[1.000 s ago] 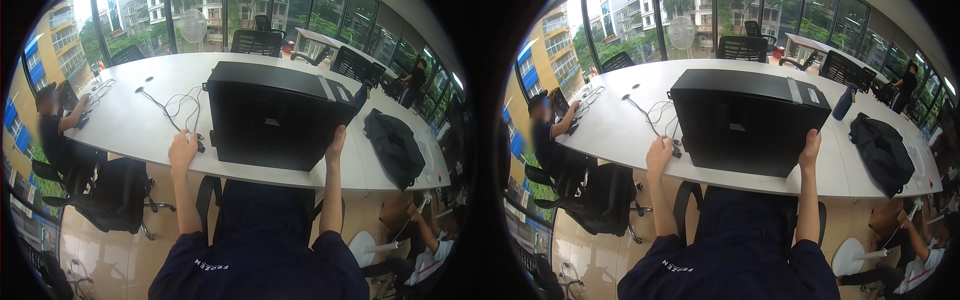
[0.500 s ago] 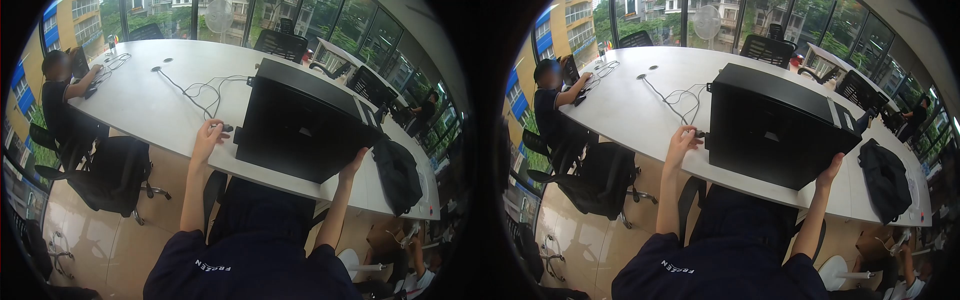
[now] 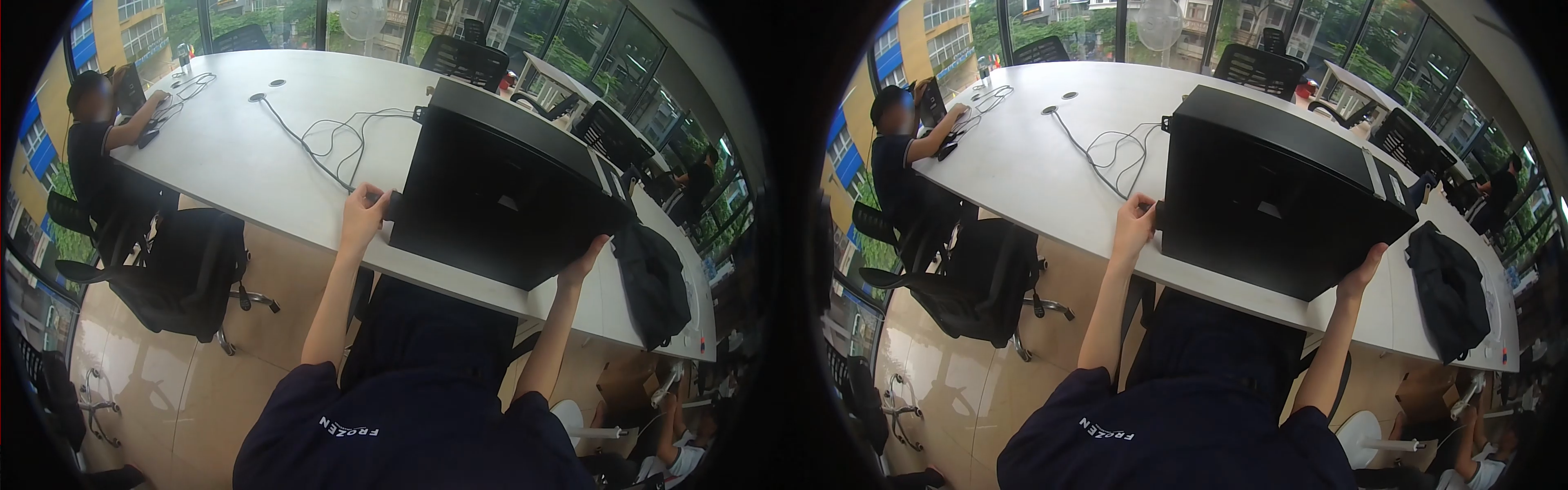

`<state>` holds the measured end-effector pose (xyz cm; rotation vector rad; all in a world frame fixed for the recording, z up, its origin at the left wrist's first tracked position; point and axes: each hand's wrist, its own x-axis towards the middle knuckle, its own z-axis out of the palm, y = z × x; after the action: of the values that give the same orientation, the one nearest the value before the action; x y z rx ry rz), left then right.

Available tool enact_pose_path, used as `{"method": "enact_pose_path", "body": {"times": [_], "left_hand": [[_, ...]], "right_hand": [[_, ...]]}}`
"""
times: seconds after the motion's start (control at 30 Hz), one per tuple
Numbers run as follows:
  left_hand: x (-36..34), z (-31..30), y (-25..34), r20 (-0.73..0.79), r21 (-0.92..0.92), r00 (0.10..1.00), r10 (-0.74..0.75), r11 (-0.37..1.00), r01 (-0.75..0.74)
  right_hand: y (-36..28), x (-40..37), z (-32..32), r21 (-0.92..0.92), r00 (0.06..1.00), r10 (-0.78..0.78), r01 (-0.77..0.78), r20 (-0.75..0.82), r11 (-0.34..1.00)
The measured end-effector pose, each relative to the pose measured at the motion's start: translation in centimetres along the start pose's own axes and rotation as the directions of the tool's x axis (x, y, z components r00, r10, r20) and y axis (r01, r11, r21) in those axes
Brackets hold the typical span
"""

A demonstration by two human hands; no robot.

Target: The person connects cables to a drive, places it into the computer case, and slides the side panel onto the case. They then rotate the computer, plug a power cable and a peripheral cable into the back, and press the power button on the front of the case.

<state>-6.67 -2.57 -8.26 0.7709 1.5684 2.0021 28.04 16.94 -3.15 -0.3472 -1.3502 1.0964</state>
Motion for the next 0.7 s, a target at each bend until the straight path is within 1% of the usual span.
{"method": "enact_pose_path", "body": {"times": [0.03, 0.1, 0.13, 0.2, 0.23, 0.3, 0.33, 0.4, 0.43, 0.5, 0.53, 0.6, 0.63, 0.7], "left_hand": [[0.2, 0.1, 0.0, 0.004, 0.002, 1.000, -0.002, 1.000, 0.002], [0.4, 0.4, -0.4, -0.038, 0.089, 0.998, 0.045, 0.995, -0.042], [0.5, 0.7, -0.6, -0.036, 0.088, 0.998, 0.045, 0.995, -0.041], [0.6, 1.3, -0.9, -0.099, 0.049, 0.992, 0.077, 0.996, -0.072], [0.5, 1.4, -1.0, -0.100, 0.047, 0.992, 0.076, 0.996, -0.072], [0.4, 1.5, -1.1, -0.126, 0.121, 0.987, 0.101, 0.989, -0.085], [0.4, 1.4, -1.3, -0.127, 0.123, 0.987, 0.099, 0.989, -0.084], [0.5, 1.1, -1.7, -0.089, 0.210, 0.992, 0.084, 0.976, -0.064], [0.5, 0.9, -1.8, -0.087, 0.213, 0.993, 0.082, 0.975, -0.062], [0.4, 0.7, -1.7, -0.017, 0.106, 0.990, 0.142, 0.985, -0.139], [0.3, 0.8, -1.6, -0.013, 0.110, 0.990, 0.141, 0.984, -0.139], [0.0, 0.9, -1.4, -0.016, -0.126, 0.986, 0.167, 0.978, -0.168], [0.1, 0.8, -1.7, -0.013, -0.123, 0.986, 0.167, 0.978, -0.167], [0.5, 0.5, -2.2, -0.009, -0.095, 0.985, 0.174, 0.980, -0.174]], "right_hand": [[0.0, 0.0, 0.1, -0.001, 1.000, 0.001, -0.001, -0.005, 1.000], [-0.2, -0.1, 0.3, 0.008, 0.999, 0.021, -0.021, -0.037, 1.000], [-0.2, -0.1, 0.3, 0.006, 0.999, 0.020, -0.020, -0.038, 1.000], [-0.1, -0.1, 0.3, -0.001, 0.999, 0.021, -0.021, -0.048, 1.000], [-0.2, -0.1, 0.3, -0.002, 0.999, 0.020, -0.020, -0.047, 1.000], [-0.2, -0.1, 0.4, -0.003, 0.999, 0.013, -0.013, -0.035, 1.000], [-0.2, -0.1, 0.5, -0.003, 0.999, 0.015, -0.015, -0.035, 1.000], [-0.3, -0.2, 0.9, -0.001, 0.996, -0.002, 0.002, -0.087, 1.000], [-0.3, -0.2, 0.9, -0.001, 0.996, 0.001, -0.001, -0.090, 1.000], [-0.3, -0.2, 0.9, 0.012, 0.993, 0.015, -0.014, -0.118, 1.000], [-0.4, -0.2, 1.0, 0.013, 0.992, 0.017, -0.015, -0.122, 1.000], [-0.5, -0.3, 1.2, -0.013, 0.994, -0.003, 0.002, -0.109, 1.000], [-0.4, -0.3, 0.9, -0.011, 0.994, -0.002, 0.001, -0.113, 1.000], [0.0, -0.2, 0.3, -0.018, 0.998, 0.032, -0.033, -0.055, 0.999]]}}
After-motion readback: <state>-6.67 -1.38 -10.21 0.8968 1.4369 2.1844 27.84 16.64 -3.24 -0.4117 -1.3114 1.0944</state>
